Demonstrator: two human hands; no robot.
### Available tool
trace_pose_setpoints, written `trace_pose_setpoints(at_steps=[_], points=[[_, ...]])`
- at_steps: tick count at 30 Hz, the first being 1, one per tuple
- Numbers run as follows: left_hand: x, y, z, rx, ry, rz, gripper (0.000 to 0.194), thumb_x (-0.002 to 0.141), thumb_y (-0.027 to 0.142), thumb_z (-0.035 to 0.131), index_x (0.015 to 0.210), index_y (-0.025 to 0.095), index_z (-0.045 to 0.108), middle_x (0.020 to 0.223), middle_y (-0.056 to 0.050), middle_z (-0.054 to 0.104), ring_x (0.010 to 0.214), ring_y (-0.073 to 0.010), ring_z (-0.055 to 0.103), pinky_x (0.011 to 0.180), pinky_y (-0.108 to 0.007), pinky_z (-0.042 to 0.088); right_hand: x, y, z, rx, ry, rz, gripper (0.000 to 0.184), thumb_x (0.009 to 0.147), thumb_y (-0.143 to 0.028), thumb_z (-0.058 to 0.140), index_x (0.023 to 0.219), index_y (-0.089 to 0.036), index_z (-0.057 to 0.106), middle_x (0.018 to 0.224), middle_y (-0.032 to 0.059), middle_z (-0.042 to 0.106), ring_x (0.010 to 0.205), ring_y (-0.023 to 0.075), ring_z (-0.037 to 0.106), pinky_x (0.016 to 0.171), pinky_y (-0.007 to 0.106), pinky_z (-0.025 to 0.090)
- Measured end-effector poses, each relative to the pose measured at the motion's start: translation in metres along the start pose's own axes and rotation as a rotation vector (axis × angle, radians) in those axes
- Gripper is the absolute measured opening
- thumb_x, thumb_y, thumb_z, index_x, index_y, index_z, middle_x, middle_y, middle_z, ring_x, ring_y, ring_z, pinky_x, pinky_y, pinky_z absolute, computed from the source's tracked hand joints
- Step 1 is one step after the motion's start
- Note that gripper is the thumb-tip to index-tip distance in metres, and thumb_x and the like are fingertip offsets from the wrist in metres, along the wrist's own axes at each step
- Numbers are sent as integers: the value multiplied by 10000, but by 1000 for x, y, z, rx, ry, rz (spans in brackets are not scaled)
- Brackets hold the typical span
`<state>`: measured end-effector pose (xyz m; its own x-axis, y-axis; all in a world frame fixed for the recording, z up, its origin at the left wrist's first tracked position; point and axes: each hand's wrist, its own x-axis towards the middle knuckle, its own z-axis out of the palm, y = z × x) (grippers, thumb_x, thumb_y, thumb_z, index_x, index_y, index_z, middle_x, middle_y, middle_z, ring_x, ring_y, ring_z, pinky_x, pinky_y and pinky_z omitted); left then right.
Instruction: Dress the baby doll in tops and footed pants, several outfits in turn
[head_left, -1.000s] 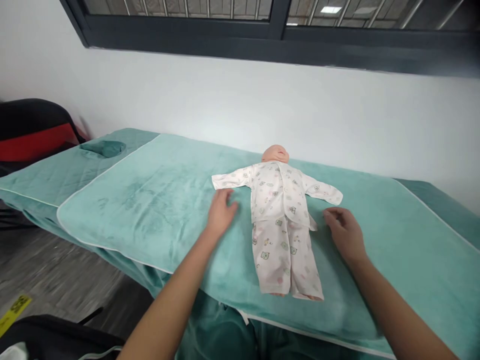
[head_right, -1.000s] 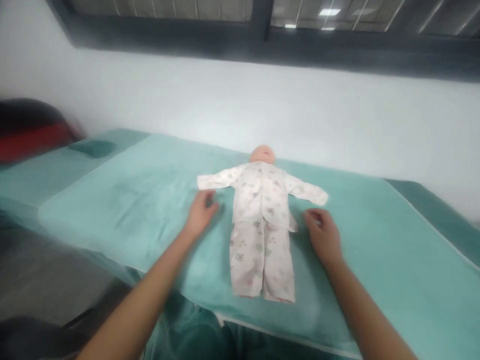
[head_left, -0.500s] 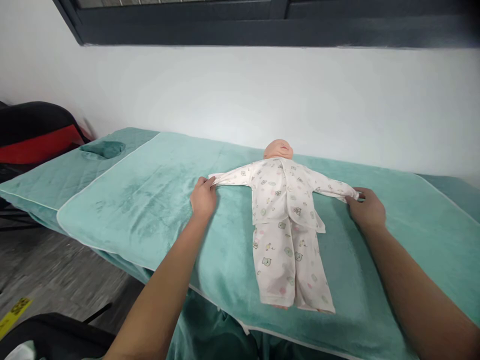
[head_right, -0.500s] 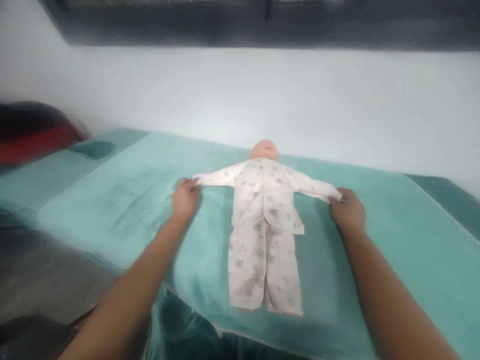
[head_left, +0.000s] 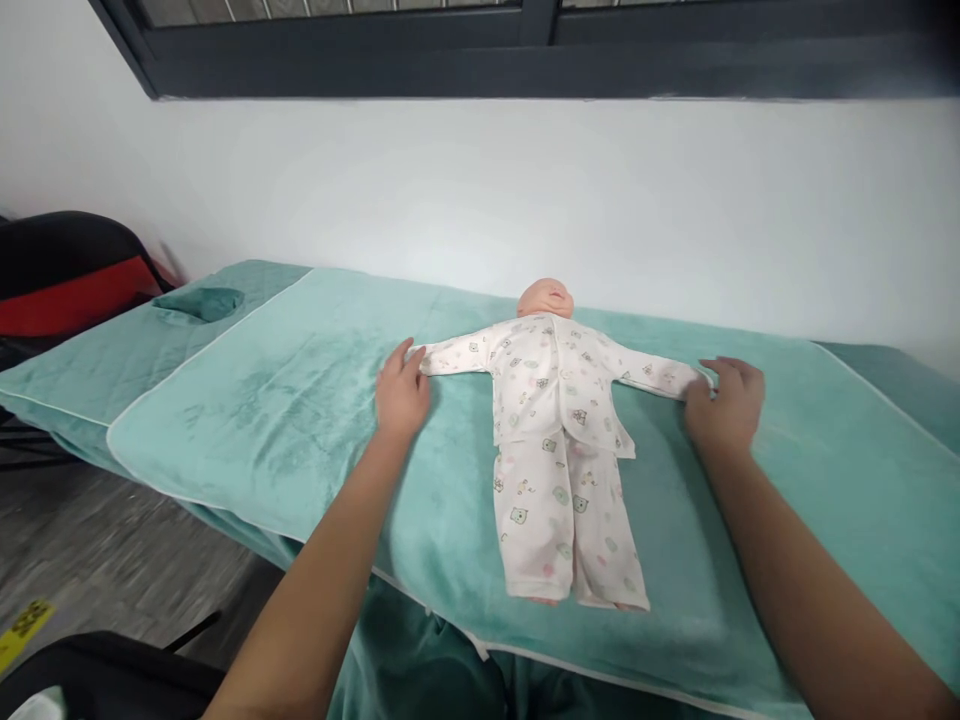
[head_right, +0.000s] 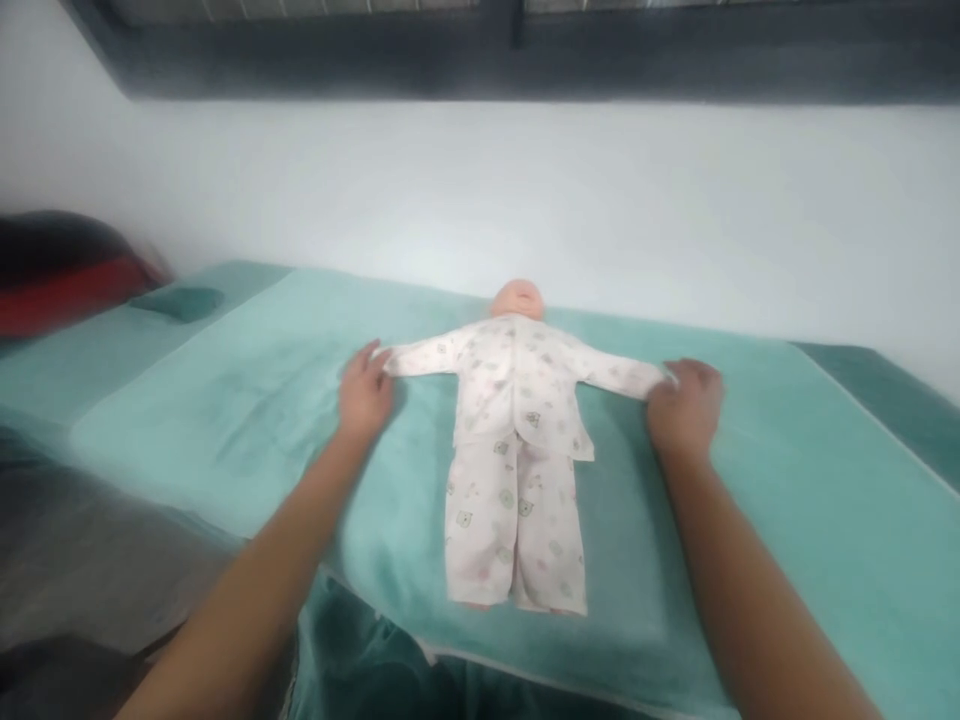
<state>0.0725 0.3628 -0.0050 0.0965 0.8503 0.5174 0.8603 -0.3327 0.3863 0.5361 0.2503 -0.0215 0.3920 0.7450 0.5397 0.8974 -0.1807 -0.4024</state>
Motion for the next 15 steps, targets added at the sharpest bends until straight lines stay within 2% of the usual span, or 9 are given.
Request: trace_pose_setpoints(at_steps=[3, 4, 7, 9, 12, 14, 15], points=[[1, 5, 0, 33, -124, -9, 480, 1008, 329, 328, 1407, 189, 557, 1501, -111, 531, 1388, -268, 473, 1138, -446, 367, 2, -5, 9, -78, -18, -94, 481, 971, -363, 394, 1359, -128, 553, 1480, 213, 460, 1378, 354, 396, 1118, 484, 338], [1, 6, 1, 53, -150, -36, 491, 1015, 337, 306, 1410, 184, 552, 1476, -117, 557, 1374, -271, 490, 1132, -450, 366, 3, -5, 13, -102, -84, -100, 499, 979, -388, 381, 1368, -126, 551, 1480, 201, 478, 1364, 345, 424, 1111, 476, 350], [2, 7, 5, 107, -189, -80, 498, 1008, 304, 288, 1415, 169, 540, 1445, -125, 586, 1359, -265, 508, 1139, -444, 342, 8, -3, 21, -171, -251, -40, 508, 992, -411, 332, 1350, -137, 566, 1358, 192, 595, 1228, 332, 547, 1019, 460, 419], [3, 6, 7, 123, -201, -72, 502, 996, 278, 302, 1442, 173, 507, 1476, -120, 559, 1385, -255, 482, 1154, -439, 321, 11, -2, 21, -207, -280, -13, 483, 979, -406, 359, 1319, -146, 583, 1282, 194, 638, 1150, 330, 587, 968, 457, 440], [4, 5, 7, 112, -215, -65, 511, 973, 244, 341, 1460, 180, 480, 1509, -118, 523, 1410, -255, 450, 1168, -446, 307, 7, -7, 13, -180, -151, -70, 444, 948, -376, 425, 1283, -145, 604, 1354, 194, 598, 1243, 337, 540, 1042, 487, 400], [1, 5, 3, 72, -170, -78, 506, 947, 211, 371, 1433, 171, 504, 1509, -122, 517, 1408, -257, 448, 1167, -433, 321, -7, -19, 4, -79, -37, -113, 429, 933, -378, 458, 1258, -144, 612, 1363, 184, 590, 1287, 325, 512, 1083, 478, 385], [-2, 6, 0, 40, -125, -84, 496, 933, 194, 381, 1406, 161, 527, 1488, -127, 534, 1397, -255, 457, 1162, -417, 335, -17, -27, -2, -14, -20, -115, 420, 925, -390, 476, 1237, -147, 616, 1310, 178, 617, 1244, 314, 545, 1060, 462, 415]])
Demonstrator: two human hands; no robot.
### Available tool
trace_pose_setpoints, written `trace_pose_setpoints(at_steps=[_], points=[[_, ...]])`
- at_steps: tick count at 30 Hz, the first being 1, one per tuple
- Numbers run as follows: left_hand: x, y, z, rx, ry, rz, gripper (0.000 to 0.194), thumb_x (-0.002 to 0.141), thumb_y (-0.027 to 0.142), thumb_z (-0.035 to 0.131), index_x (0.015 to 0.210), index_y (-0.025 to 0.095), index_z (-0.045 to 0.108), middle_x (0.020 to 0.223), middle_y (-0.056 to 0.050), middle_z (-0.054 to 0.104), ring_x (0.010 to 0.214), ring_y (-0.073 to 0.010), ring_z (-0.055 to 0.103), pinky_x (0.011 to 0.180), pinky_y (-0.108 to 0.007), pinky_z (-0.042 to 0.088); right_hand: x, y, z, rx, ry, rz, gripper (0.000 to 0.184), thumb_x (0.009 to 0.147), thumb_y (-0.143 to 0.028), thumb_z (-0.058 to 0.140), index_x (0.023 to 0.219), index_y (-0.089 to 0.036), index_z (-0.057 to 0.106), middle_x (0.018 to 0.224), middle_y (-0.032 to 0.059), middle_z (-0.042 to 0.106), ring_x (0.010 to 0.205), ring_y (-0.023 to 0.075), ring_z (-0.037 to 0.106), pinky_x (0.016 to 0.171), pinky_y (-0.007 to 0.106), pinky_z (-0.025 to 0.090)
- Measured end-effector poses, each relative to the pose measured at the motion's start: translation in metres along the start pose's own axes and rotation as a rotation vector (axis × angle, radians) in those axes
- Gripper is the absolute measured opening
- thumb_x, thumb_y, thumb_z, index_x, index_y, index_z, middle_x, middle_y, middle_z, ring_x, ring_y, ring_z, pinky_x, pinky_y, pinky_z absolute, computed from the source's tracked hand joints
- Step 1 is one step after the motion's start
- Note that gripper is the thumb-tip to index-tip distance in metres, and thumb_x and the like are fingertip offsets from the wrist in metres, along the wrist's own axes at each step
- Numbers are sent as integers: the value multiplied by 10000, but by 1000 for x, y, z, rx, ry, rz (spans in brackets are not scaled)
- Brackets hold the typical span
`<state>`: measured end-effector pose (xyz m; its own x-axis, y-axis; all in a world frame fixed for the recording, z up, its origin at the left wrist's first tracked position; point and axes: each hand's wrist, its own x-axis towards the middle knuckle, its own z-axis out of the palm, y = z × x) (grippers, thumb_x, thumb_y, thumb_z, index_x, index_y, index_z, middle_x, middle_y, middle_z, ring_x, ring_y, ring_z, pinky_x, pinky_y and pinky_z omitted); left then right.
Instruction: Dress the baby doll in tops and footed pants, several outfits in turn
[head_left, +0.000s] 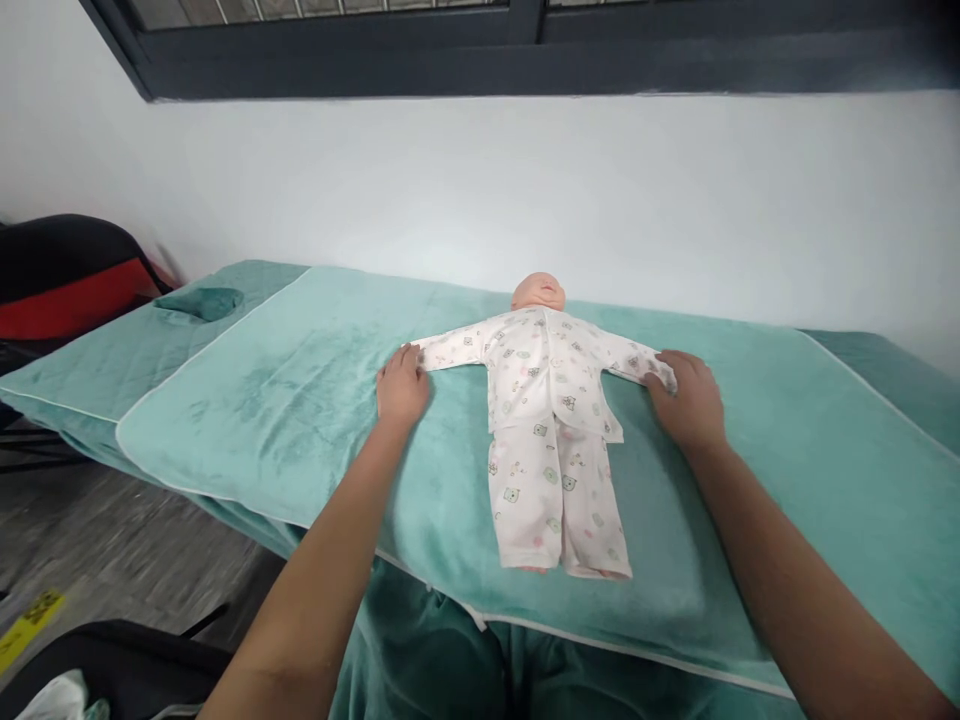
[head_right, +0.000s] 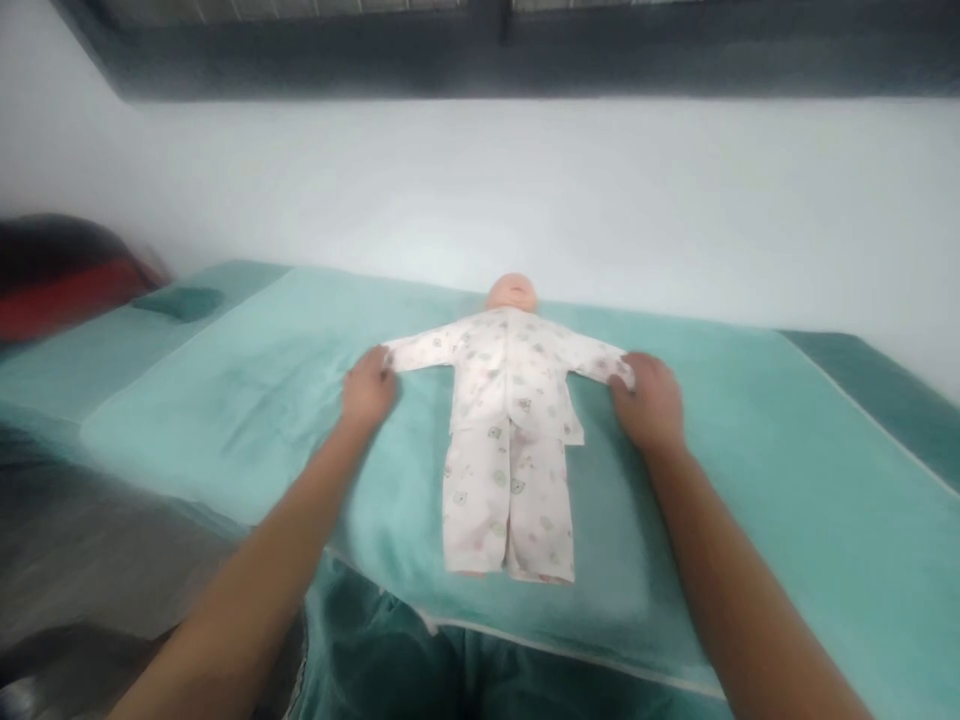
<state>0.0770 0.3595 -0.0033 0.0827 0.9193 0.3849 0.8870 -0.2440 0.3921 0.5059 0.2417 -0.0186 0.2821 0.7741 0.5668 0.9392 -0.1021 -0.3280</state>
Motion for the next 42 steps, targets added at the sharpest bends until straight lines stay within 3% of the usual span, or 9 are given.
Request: trace_pose_setpoints(at_steps=[3, 7, 13, 17, 21, 26, 34, 38, 42], points=[[-20, 5, -11, -150, 127, 13, 433, 908, 160, 396, 1290, 146, 599, 1328, -131, 630, 1285, -241, 542, 1113, -370, 404, -35, -33, -17, 192, -174, 10, 376, 911, -424, 524, 1181, -181, 620, 1081, 124, 691, 969, 268, 647, 876, 410, 518], [-65, 26, -20, -444, 37, 16, 377, 914, 176, 426, 1244, 188, 607, 1181, -88, 680, 1036, -202, 652, 953, -343, 517, -69, -71, -35, 237, -405, -167, 291, 884, -334, 574, 1150, -235, 639, 1149, 102, 688, 1072, 288, 612, 911, 429, 490], [-144, 71, -19, -683, -246, 124, 366, 920, 162, 486, 1245, 258, 624, 1255, -67, 672, 1151, -227, 626, 1050, -407, 471, -95, -98, -51, 460, -384, 126, 318, 901, -331, 573, 1194, -221, 627, 1065, 71, 688, 946, 236, 641, 882, 409, 501], [-193, 81, -31, -779, -138, 69, 307, 931, 151, 506, 1191, 251, 636, 1214, -82, 640, 1164, -221, 603, 1045, -404, 471, -141, -112, -71, 670, -314, 263, 309, 942, -404, 585, 1205, -245, 613, 1093, 62, 658, 948, 212, 632, 841, 369, 513], [-228, 83, -46, -777, -124, 150, 331, 949, 211, 573, 1272, 275, 605, 1199, -74, 598, 1150, -206, 591, 1008, -378, 490, -189, -126, -87, 745, -321, 110, 238, 946, -366, 625, 1162, -267, 610, 1117, 57, 616, 986, 197, 609, 829, 331, 509], [-242, 95, -42, -598, -55, 295, 429, 886, 303, 701, 1303, 281, 601, 1094, -70, 572, 1048, -221, 580, 953, -415, 501, -206, -145, -88, 572, -180, 25, 179, 917, -275, 686, 1080, -253, 615, 1031, 44, 602, 892, 179, 592, 762, 316, 500], [-238, 112, -46, -525, 91, 387, 315, 916, 108, 584, 1216, 198, 619, 1056, -85, 554, 937, -180, 576, 804, -327, 536, -210, -164, -106, 466, -5, -11, 129, 916, -138, 630, 999, -234, 606, 972, 22, 605, 870, 155, 589, 715, 283, 469], [-237, 109, -53, -416, 147, 494, 386, 902, 53, 550, 1263, 183, 588, 1060, -96, 557, 966, -199, 560, 809, -345, 544, -211, -169, -108, 481, -102, -93, 162, 932, -94, 578, 1011, -234, 598, 976, 19, 598, 894, 145, 596, 769, 275, 479], [-242, 104, -50, -393, 178, 475, 397, 887, 23, 548, 1241, 192, 608, 1029, -87, 548, 923, -184, 555, 773, -324, 545, -214, -165, -103, 470, -138, -120, 170, 942, -88, 561, 1021, -234, 596, 1001, 29, 598, 930, 151, 597, 811, 279, 480]])
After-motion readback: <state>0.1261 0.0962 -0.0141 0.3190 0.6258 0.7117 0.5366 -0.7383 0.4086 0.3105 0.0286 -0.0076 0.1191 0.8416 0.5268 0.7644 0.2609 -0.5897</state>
